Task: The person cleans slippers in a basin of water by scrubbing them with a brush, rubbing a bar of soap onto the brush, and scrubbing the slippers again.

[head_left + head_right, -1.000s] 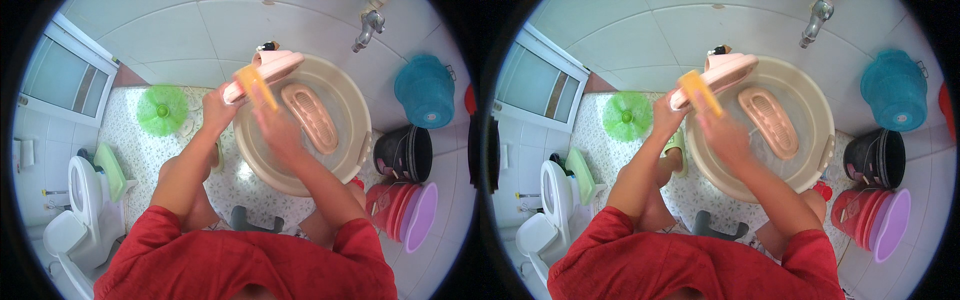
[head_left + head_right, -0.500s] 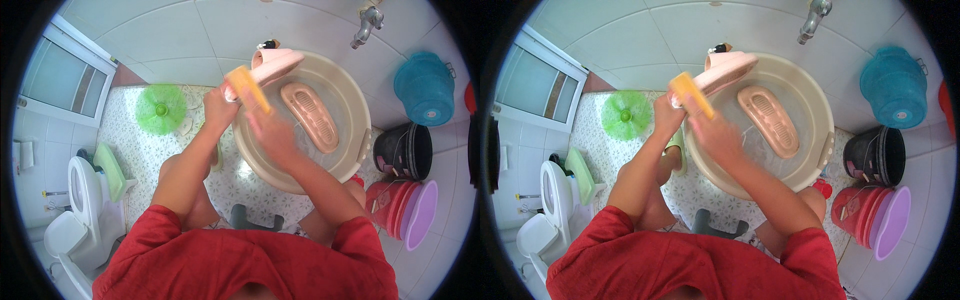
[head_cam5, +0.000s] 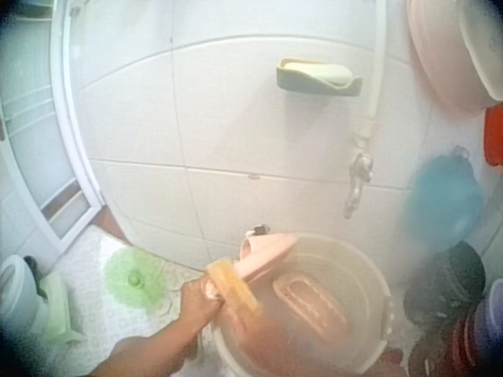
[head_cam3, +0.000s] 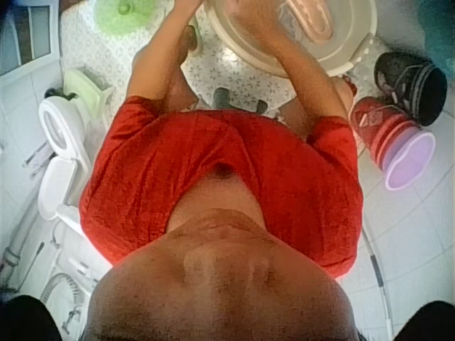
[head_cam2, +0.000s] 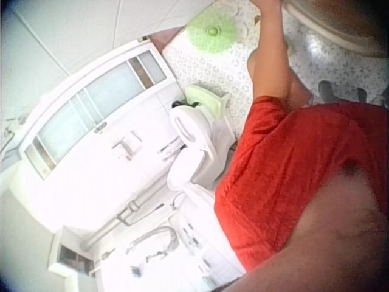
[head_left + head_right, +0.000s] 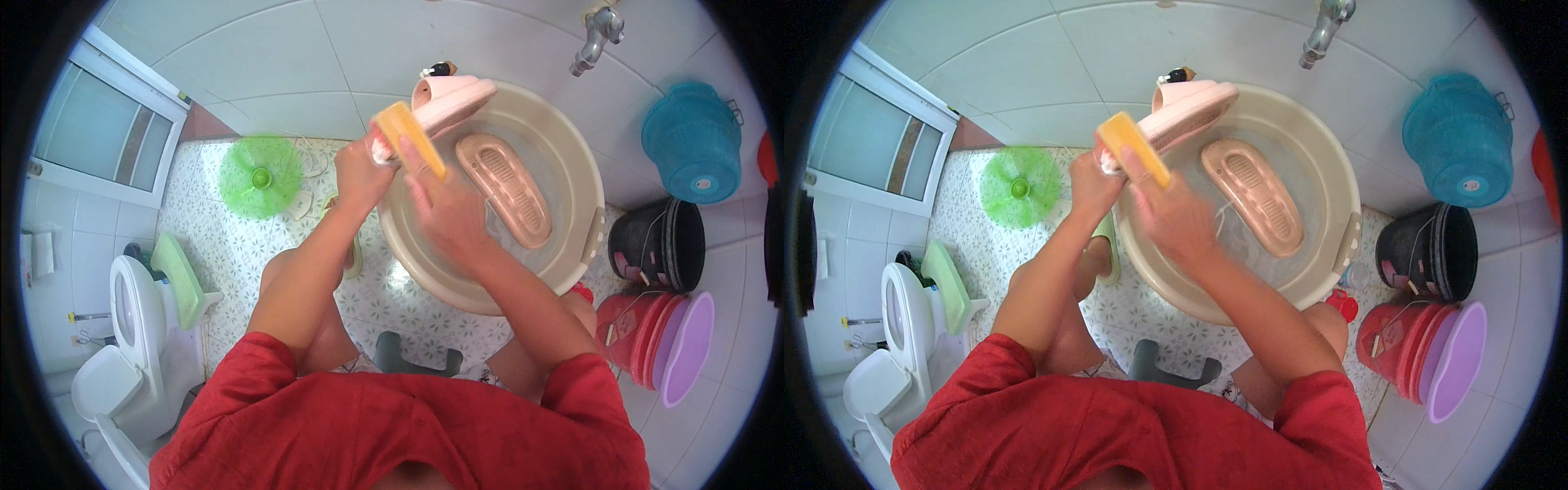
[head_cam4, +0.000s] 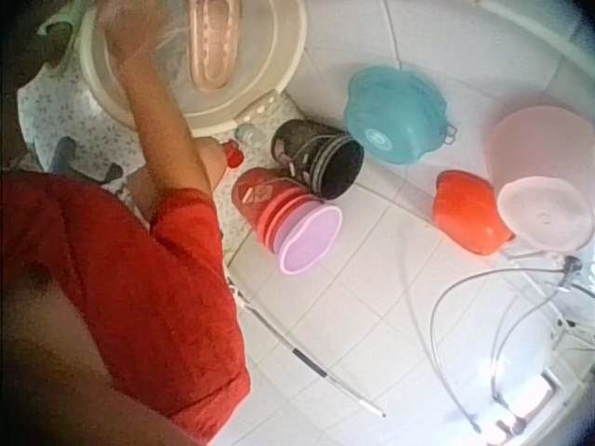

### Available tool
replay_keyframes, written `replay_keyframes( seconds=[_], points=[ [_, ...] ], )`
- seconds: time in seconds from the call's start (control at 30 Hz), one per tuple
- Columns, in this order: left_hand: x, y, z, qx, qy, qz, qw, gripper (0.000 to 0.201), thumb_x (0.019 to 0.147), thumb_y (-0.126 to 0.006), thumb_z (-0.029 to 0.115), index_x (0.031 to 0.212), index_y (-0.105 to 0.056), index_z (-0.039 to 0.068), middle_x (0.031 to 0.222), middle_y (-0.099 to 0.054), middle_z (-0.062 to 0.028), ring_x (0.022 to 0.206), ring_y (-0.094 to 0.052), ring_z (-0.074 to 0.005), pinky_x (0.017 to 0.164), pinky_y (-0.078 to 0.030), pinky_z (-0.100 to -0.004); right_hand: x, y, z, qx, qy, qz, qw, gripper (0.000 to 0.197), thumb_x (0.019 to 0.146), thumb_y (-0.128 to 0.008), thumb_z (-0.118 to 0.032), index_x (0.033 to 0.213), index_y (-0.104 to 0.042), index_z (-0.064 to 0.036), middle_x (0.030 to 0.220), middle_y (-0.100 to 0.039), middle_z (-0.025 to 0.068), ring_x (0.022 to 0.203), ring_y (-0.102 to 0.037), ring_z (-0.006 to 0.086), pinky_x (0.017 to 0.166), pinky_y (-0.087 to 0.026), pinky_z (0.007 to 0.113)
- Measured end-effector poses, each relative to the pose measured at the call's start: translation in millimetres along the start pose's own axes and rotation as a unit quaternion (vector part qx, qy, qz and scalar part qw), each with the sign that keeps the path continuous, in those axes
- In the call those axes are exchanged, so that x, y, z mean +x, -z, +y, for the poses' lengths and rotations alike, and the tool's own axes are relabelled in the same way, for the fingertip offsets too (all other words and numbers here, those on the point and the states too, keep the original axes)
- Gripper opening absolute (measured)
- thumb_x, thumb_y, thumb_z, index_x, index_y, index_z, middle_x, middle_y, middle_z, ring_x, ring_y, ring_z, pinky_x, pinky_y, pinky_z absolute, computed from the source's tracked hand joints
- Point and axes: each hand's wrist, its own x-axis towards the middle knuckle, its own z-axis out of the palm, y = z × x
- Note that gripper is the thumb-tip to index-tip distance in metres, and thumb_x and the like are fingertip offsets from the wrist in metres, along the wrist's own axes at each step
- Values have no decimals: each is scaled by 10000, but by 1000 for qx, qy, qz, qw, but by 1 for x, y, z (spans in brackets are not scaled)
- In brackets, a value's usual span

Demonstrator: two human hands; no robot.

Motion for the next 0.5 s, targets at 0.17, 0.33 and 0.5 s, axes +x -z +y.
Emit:
replay_keyframes(
  seconds=[0.17,0.33,0.5],
  points=[
    [0,3,18,-26,-23,-44,998,351,679,-797,349,886,-668,97,709,-660,-127,667,-638,-330,613,-495,-401,31,20,75,-31,-91,134,986,509,958,-437,-341,1451,-336,-267,694,-606,187,595,-604,333,524,-482,442],
    [-1,0,14,14,-25,-31,999,331,680,-803,299,905,-683,89,722,-666,-117,657,-641,-307,624,-499,-384,8,-5,36,-47,-43,107,992,533,944,-473,-341,1453,-332,-272,667,-590,183,594,-604,321,514,-475,441],
    [2,-3,5,-4,-40,40,998,326,681,-796,308,897,-678,95,693,-654,-111,636,-634,-317,597,-496,-391,5,-2,8,-57,101,175,978,555,930,-505,-318,1455,-329,-281,606,-557,174,551,-585,313,504,-465,445]
  ],
)
